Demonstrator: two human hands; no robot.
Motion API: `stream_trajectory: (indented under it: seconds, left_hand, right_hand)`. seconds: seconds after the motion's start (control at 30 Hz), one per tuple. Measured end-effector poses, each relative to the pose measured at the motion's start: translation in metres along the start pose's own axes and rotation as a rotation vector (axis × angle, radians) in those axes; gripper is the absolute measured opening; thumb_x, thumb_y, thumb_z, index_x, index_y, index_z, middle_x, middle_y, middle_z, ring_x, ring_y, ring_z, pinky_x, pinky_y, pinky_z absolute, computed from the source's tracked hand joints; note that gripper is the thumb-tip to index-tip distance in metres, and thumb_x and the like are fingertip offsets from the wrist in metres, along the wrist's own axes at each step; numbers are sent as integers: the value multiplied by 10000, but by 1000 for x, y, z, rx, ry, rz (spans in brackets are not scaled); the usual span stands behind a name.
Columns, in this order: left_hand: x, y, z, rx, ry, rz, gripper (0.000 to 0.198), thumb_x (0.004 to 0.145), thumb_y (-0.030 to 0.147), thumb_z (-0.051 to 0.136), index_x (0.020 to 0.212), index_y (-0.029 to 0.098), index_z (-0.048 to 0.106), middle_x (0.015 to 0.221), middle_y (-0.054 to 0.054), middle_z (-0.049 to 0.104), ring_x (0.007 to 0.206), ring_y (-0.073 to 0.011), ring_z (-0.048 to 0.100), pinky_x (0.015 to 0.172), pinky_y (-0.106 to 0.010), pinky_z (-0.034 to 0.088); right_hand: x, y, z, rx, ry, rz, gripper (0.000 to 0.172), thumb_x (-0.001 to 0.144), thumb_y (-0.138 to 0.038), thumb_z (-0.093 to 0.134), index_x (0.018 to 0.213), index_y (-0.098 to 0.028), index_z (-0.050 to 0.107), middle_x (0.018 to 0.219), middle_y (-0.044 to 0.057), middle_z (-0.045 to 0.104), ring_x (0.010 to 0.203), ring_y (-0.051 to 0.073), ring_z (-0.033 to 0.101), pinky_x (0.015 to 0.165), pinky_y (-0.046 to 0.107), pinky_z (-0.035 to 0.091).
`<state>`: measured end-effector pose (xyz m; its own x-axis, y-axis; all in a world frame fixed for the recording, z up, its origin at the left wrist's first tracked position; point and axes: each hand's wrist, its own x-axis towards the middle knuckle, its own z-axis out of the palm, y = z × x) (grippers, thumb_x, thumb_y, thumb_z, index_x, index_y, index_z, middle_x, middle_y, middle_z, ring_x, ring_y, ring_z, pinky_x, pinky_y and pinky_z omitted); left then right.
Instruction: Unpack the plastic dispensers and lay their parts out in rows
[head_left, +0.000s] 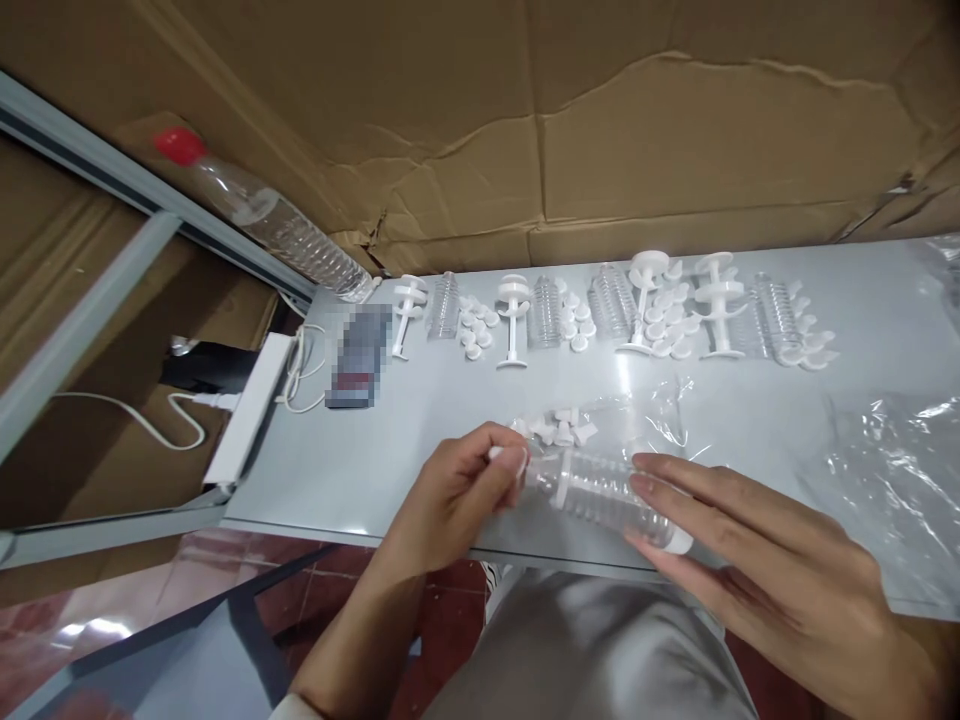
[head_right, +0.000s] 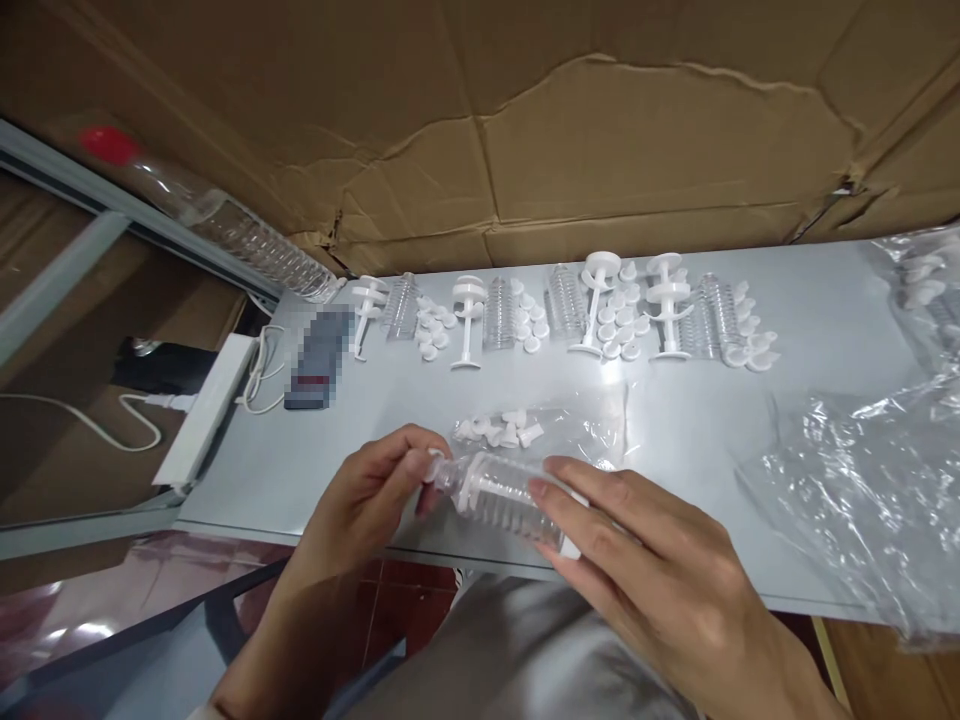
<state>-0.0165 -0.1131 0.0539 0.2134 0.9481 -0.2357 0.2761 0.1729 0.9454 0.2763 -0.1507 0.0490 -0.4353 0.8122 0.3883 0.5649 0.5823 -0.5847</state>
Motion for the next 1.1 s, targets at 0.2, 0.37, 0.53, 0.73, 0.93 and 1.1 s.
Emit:
stream_trajectory:
  seconds: [0.2, 0.37, 0.53, 0.73, 0.93, 1.1]
  left_hand:
    - [26, -15, -35, 257, 401, -61, 369, 893, 552, 736, 963, 190, 758, 629, 29, 576, 569, -121, 480, 569, -249, 392]
    - [48, -41, -71, 632, 538, -162, 362, 789, 488, 792, 987, 185, 804, 692, 18, 654, 670, -155, 586, 722, -284, 456]
    - [54, -54, -75, 679, 572, -161, 360, 794, 470, 770, 1000, 177, 807, 759, -1, 695, 699, -161, 619, 792, -299, 489]
    - [52, -55, -76, 672, 565, -95, 373, 805, 462, 773, 1042, 176, 809, 820, -19, 717, 744, -175, 634, 846, -314, 513]
    - [1, -33, -36, 318, 776, 16, 332, 865, 455, 759, 1043, 175, 734, 785, 8, 663, 685, -130, 589, 720, -260, 519]
    - [-44, -15, 40, 153, 514, 190, 413, 888, 366, 771, 1258, 224, 653, 1082, -61, 745, 860, -174, 705, 745, -279, 583]
  right_hand:
    - [7, -1, -10, -80, 147, 78, 628, 921, -158, 742, 1497, -375, 620, 1325, -7, 753, 1067, 246, 784, 880, 354, 711]
    - [10, -18, 4, 107, 249, 285, 511, 869, -272, 814, 1362, -369, 718, 1284, 27, 762, 974, 284, 789, 766, 378, 720]
    - [27, -35, 20, 450, 152, 393, 593, 871, -240, 815, 1407, -452, 673, 1212, -22, 794, 911, 200, 798, 733, 281, 698]
    - [34, -44, 28, 866, 16, 655, 323, 890, -360, 814, 1212, -363, 782, 815, -35, 788, 580, 138, 706, 556, 242, 637]
    - [42, -49, 60, 1227, 47, 754, 378, 992, -527, 663, 1292, -303, 718, 1049, 40, 800, 850, 181, 776, 754, 312, 667]
    - [72, -65, 88, 1295, 160, 846, 523, 964, -675, 609, 1248, -239, 661, 1124, 84, 788, 989, 219, 767, 840, 367, 651]
